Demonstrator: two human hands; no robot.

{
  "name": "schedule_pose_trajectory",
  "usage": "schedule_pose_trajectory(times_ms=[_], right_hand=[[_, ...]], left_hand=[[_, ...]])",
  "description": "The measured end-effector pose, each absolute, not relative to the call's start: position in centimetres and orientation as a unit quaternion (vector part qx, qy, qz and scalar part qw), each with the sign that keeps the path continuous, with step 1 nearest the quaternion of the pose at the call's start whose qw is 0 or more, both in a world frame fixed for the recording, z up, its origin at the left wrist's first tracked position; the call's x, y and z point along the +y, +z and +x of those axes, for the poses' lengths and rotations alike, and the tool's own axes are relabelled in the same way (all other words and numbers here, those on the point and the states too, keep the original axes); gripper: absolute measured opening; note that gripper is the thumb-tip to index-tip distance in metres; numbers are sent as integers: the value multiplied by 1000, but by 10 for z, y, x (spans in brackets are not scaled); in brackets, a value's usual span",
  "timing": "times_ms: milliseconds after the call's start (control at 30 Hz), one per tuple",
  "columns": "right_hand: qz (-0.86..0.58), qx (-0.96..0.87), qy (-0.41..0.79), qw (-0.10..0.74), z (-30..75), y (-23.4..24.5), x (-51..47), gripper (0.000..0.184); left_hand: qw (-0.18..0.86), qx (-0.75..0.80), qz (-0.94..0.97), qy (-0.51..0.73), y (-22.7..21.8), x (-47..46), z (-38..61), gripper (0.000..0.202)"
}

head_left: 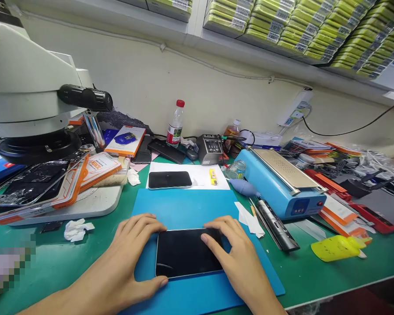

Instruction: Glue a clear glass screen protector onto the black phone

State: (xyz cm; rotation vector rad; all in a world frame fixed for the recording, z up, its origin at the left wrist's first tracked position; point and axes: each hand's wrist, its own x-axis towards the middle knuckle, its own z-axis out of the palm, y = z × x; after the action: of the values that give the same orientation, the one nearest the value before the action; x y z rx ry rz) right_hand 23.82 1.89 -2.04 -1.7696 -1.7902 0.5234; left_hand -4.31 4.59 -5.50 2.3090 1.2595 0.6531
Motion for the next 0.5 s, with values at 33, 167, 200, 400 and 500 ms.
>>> schedule_pose_trajectory(times_ms=[33,167,200,400,500], right_hand=[[-663,-666,194,282,237,-21,21,19],[-669,-660,201,277,235,-18,27,17],[-668,-658,208,279,235,-17,28,18],[-663,-640,248,300,236,-15,41,24],[-667,-630,250,309,236,-16,42,24]], left_hand=[[212,455,834,228,-55,47,-43,62],[207,448,845,207,-52,49,-44,62],[204,448,846,206,-52,49,-44,62],[167,460,838,241,-52,46,-37,65],[146,452,842,255,-56,45,-36,64]])
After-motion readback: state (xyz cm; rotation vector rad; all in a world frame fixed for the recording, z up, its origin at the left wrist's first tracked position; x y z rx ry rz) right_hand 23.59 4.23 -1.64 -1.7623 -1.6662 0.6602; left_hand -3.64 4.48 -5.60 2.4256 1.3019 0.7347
